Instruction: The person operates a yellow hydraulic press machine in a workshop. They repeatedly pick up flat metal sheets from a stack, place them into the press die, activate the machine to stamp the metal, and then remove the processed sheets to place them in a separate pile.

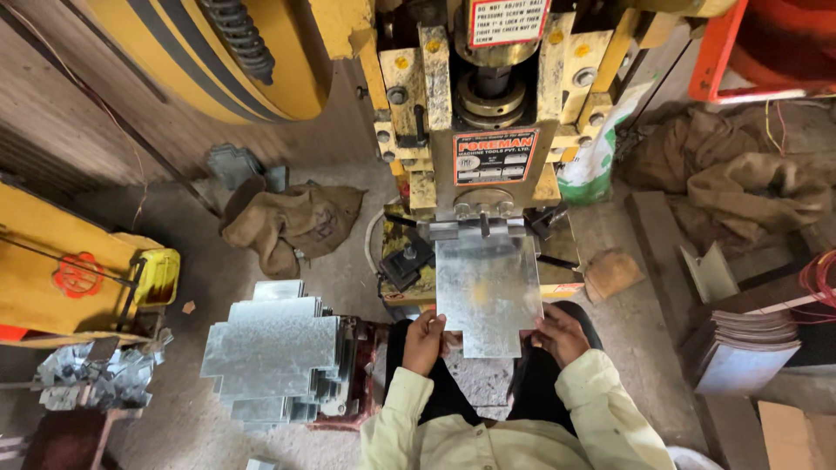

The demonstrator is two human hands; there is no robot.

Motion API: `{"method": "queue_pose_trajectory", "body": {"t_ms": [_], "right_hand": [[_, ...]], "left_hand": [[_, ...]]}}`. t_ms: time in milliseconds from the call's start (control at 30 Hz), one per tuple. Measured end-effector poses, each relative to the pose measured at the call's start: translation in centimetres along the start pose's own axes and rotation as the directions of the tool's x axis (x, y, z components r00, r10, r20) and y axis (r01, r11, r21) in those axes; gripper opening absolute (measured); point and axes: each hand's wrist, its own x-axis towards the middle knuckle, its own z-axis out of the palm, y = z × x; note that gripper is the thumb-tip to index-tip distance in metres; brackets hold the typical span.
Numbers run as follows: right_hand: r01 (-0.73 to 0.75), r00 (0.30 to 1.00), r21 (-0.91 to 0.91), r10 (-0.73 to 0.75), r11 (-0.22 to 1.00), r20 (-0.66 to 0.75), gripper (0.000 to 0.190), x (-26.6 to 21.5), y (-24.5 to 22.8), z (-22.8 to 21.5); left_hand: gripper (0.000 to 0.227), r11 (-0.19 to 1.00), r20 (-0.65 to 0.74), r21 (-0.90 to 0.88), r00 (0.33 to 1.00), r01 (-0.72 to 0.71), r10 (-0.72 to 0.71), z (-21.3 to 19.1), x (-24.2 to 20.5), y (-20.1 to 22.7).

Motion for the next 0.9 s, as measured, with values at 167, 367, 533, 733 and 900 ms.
{"method": "queue_pose_trajectory", "body": {"t_ms": [167,367,533,733,900], "right_hand": [[0.042,0.997,-0.006,-0.042,0.999,-0.061,0.061,-0.3,-2.1,1.4],[0.109,0.976,-0.036,-0.114,0.993,-0.183,0.057,1.9,-3.4,1.2],[0.045,0.98,-0.022,-0.048,0.999,-0.194,0.047,1.5,-4.1,2.0],[0.075,0.989,-0.002,-0.074,0.997,-0.128,0.049,1.3,-4.9,2.5],[0.08,0.993,0.013,-0.079,0.997,-0.087,0.056,0.9,-4.9,2.3]], "left_hand": [[0.027,0.988,0.014,-0.142,0.998,-0.065,0.068,-0.4,1.4,-0.7],[0.029,0.976,0.074,-0.211,0.997,0.044,-0.029,0.7,2.5,0.6],[0.034,0.935,0.069,-0.328,0.991,0.134,-0.117,0.4,2.4,0.9],[0.051,0.898,0.108,-0.376,0.974,0.226,-0.2,0.2,2.8,0.9],[0.066,0.89,0.1,-0.361,0.961,0.278,-0.259,0.4,2.5,1.1]]}}
